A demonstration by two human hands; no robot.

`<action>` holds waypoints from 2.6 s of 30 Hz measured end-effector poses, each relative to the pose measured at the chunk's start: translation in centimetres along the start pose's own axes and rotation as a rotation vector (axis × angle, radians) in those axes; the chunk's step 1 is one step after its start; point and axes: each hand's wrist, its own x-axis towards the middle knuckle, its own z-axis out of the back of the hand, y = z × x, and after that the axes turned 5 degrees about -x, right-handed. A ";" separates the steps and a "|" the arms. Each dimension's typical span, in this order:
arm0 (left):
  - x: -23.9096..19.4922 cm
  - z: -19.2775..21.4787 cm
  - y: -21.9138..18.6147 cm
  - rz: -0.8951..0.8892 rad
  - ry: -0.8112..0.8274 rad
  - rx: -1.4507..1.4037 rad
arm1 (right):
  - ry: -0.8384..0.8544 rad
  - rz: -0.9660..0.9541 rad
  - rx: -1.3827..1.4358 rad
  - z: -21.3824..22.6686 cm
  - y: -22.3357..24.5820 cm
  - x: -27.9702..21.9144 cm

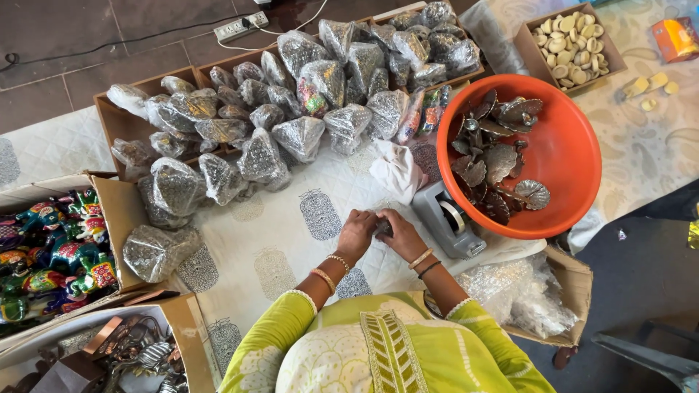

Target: The person wraps decorative painted figurines in bubble wrap, folding the plastic around each item and securing it, then places the wrapped pieces into cardboard boxes on the table. They occasionally use a tape dispenser and scissors and move finished wrapped pieces aside while working through the pile.

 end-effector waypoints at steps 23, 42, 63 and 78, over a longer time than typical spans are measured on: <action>1.2 0.3 0.4 0.124 0.123 0.026 | 0.065 -0.348 0.428 -1.8 -8.0 3.2; 2.8 1.3 -2.1 0.282 0.316 0.116 | -0.218 -0.237 0.231 -1.7 -9.3 -6.7; 2.6 0.4 -1.0 0.224 0.277 0.146 | -0.415 -0.043 0.050 -0.1 -0.6 0.1; 2.9 1.0 -1.8 0.258 0.355 0.179 | -0.460 -0.389 1.088 -6.6 -6.6 -4.5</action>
